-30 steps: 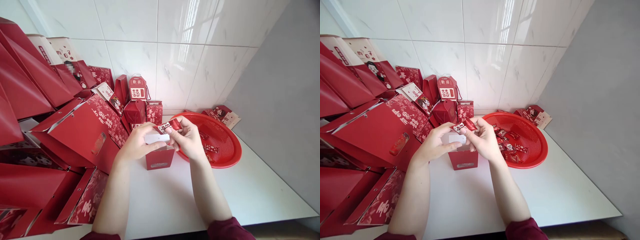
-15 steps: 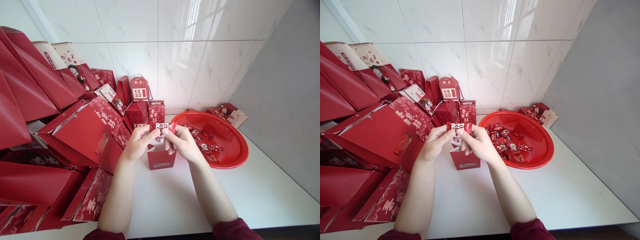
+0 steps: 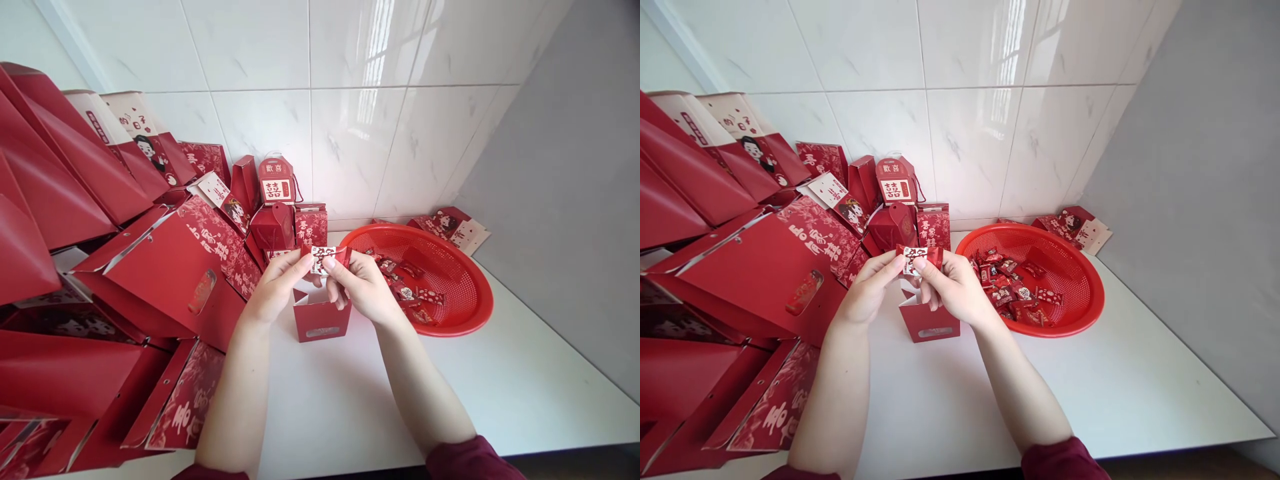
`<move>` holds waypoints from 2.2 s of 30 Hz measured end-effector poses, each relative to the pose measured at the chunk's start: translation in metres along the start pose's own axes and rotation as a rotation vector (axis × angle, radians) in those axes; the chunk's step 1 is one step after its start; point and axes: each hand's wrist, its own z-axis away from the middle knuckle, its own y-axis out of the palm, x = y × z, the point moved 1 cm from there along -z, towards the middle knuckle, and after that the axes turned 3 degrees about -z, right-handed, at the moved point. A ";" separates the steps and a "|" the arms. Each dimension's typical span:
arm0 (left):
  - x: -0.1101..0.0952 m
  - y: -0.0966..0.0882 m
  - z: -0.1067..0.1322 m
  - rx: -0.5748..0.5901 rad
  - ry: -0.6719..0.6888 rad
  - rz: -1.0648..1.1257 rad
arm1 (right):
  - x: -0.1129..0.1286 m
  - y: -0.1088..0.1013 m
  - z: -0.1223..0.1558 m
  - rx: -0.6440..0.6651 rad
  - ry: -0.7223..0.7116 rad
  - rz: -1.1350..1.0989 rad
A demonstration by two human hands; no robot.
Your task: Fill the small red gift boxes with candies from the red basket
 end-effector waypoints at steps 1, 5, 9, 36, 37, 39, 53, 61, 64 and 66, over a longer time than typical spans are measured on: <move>-0.001 -0.001 0.000 -0.020 0.015 -0.020 | -0.001 0.000 -0.001 0.004 0.002 0.008; -0.002 -0.005 -0.001 -0.071 0.077 -0.106 | -0.002 0.000 -0.002 -0.008 0.005 0.075; -0.001 -0.007 0.001 -0.114 0.064 -0.210 | -0.002 0.000 -0.001 -0.090 0.009 0.157; 0.007 -0.014 -0.002 -0.125 0.138 -0.196 | 0.006 -0.012 0.002 -0.176 -0.028 0.183; 0.008 -0.016 -0.003 -0.124 0.139 -0.219 | 0.008 -0.014 0.003 -0.224 -0.055 0.236; 0.010 -0.020 -0.005 -0.093 0.138 -0.363 | 0.011 -0.020 0.004 -0.304 -0.113 0.324; 0.030 -0.037 -0.004 0.204 -0.098 -0.692 | 0.013 -0.037 0.005 -0.541 -0.329 0.682; 0.033 -0.038 -0.003 0.279 -0.147 -0.601 | 0.015 -0.028 0.010 -0.446 -0.227 0.492; 0.035 -0.040 -0.003 0.275 -0.186 -0.569 | 0.019 -0.024 0.012 -0.451 -0.261 0.428; 0.038 -0.042 -0.004 0.270 -0.189 -0.571 | 0.022 -0.022 0.014 -0.474 -0.298 0.378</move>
